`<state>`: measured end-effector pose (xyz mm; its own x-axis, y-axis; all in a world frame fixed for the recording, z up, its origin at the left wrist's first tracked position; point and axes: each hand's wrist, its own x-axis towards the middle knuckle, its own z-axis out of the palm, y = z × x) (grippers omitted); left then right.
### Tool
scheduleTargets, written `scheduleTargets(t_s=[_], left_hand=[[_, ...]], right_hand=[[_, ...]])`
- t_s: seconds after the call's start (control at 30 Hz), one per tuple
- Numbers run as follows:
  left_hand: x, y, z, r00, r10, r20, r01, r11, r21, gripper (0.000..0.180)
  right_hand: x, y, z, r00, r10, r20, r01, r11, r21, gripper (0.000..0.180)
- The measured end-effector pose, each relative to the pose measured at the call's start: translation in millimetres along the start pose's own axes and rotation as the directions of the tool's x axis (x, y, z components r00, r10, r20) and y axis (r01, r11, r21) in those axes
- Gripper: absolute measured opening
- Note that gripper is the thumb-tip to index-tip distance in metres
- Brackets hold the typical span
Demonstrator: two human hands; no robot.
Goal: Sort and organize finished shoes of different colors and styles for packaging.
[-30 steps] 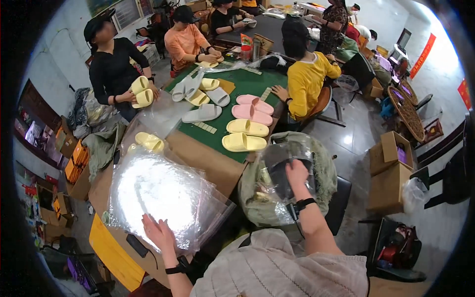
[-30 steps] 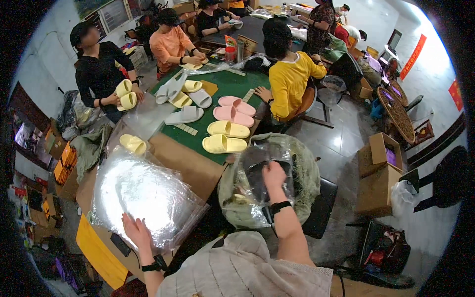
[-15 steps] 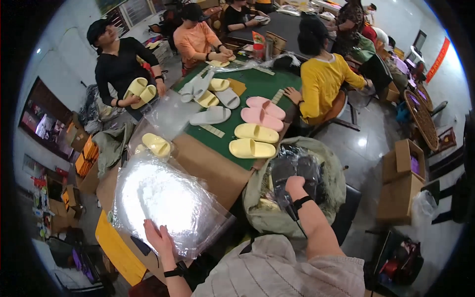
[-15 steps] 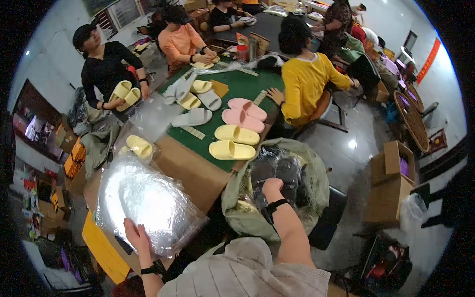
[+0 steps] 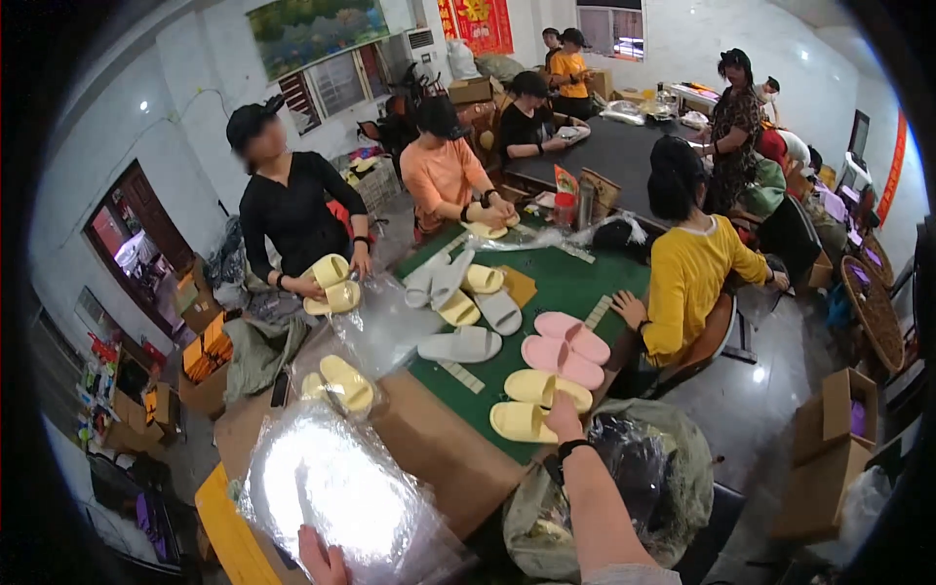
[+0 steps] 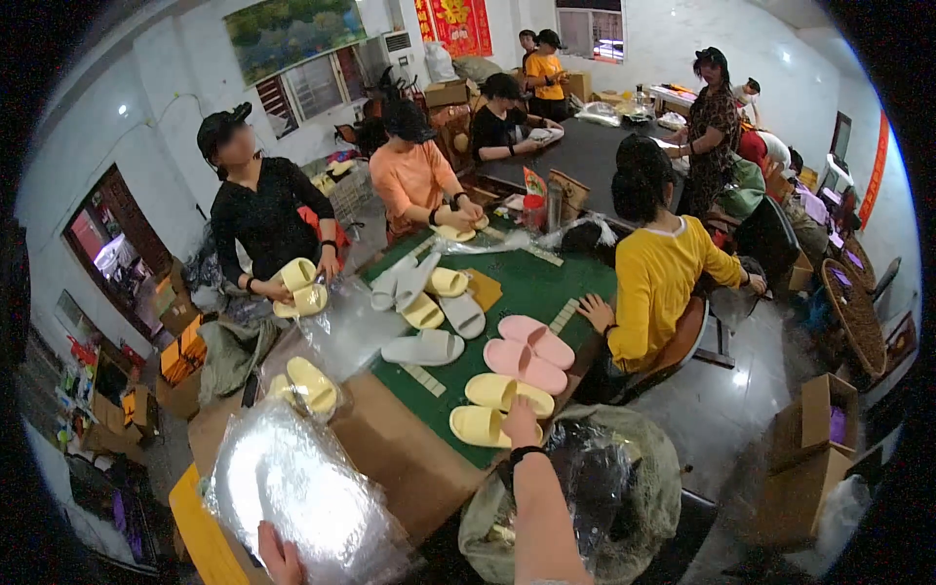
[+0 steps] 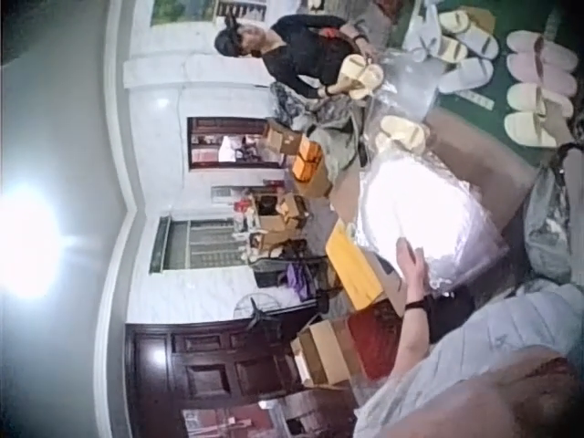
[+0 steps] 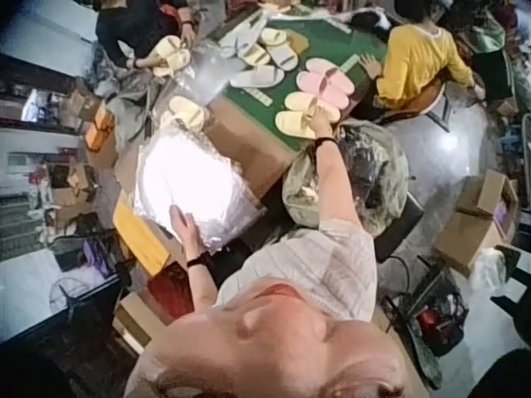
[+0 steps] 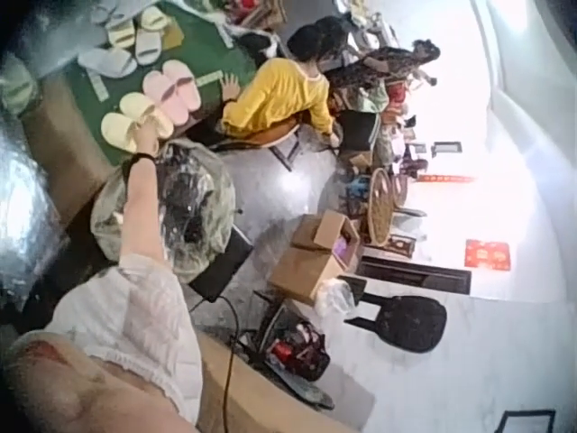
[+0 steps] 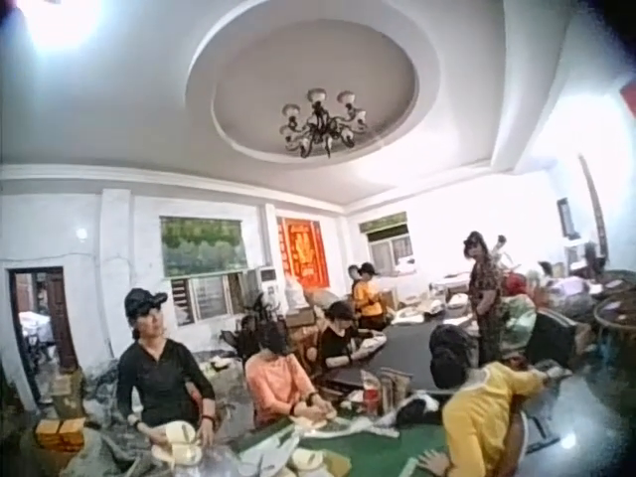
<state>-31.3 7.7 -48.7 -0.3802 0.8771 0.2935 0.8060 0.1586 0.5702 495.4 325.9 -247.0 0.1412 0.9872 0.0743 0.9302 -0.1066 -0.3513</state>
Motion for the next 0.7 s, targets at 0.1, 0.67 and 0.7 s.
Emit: scheduleTargets(t_s=[0.1, 0.67, 0.7], left_hand=[[-6, 0, -8, 0.998, -0.054, 0.031, 0.055, 0.998, -0.024, 0.053], [2, 1, -18, 0.997, 0.063, 0.040, -0.069, 0.988, 0.142, 0.052], [2, 6, -18, 0.990, 0.142, 0.003, -0.141, 0.980, 0.138, 0.051]], right_hand=[[3, -42, 9, 0.953, 0.095, 0.288, -0.100, 0.995, 0.003, 0.044], [-128, -181, -55, 0.996, 0.087, -0.032, -0.055, 0.832, 0.552, 0.022], [-135, -190, -73, 0.989, 0.108, -0.102, -0.021, 0.780, 0.626, 0.023]])
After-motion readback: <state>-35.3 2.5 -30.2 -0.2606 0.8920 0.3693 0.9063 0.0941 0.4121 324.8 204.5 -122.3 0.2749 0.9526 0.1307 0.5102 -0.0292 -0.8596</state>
